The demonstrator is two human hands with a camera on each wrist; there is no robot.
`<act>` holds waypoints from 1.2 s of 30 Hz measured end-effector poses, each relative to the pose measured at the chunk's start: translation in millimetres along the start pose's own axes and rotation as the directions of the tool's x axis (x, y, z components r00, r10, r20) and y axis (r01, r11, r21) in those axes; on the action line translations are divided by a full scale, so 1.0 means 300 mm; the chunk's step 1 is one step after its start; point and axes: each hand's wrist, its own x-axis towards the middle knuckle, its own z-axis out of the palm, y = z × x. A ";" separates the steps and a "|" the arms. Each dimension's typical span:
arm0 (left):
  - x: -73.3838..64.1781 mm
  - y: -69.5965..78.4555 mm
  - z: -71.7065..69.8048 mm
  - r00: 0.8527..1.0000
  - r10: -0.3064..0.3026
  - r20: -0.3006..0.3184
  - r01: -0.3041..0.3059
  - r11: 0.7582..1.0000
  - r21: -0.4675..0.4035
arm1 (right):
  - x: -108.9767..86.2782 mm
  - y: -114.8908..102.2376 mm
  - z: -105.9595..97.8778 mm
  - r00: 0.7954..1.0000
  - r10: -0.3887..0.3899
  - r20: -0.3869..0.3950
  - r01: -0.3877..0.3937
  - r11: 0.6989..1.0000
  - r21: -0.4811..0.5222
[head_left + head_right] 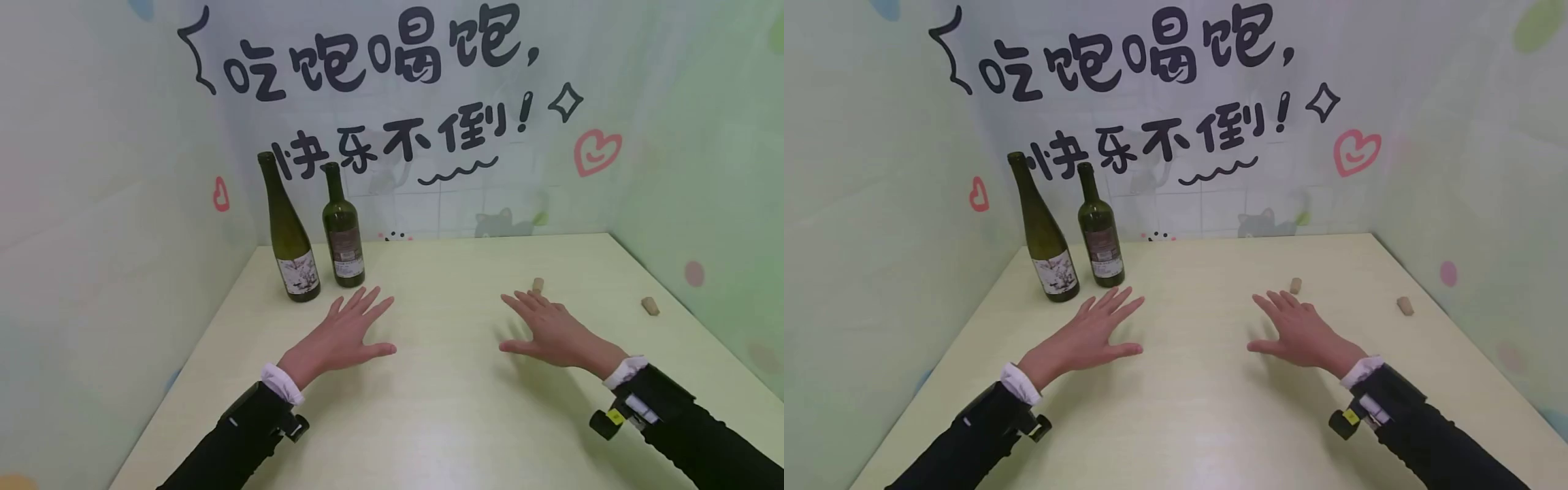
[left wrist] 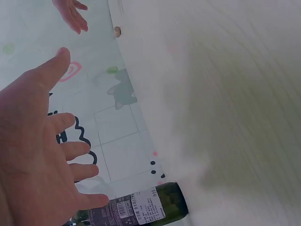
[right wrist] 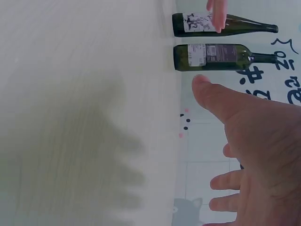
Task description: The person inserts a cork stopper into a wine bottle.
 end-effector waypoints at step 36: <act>-0.085 -0.199 0.012 0.935 -0.233 -0.267 0.236 0.972 -0.021 | 0.112 0.248 0.028 0.945 0.294 -0.146 -0.286 0.955 0.076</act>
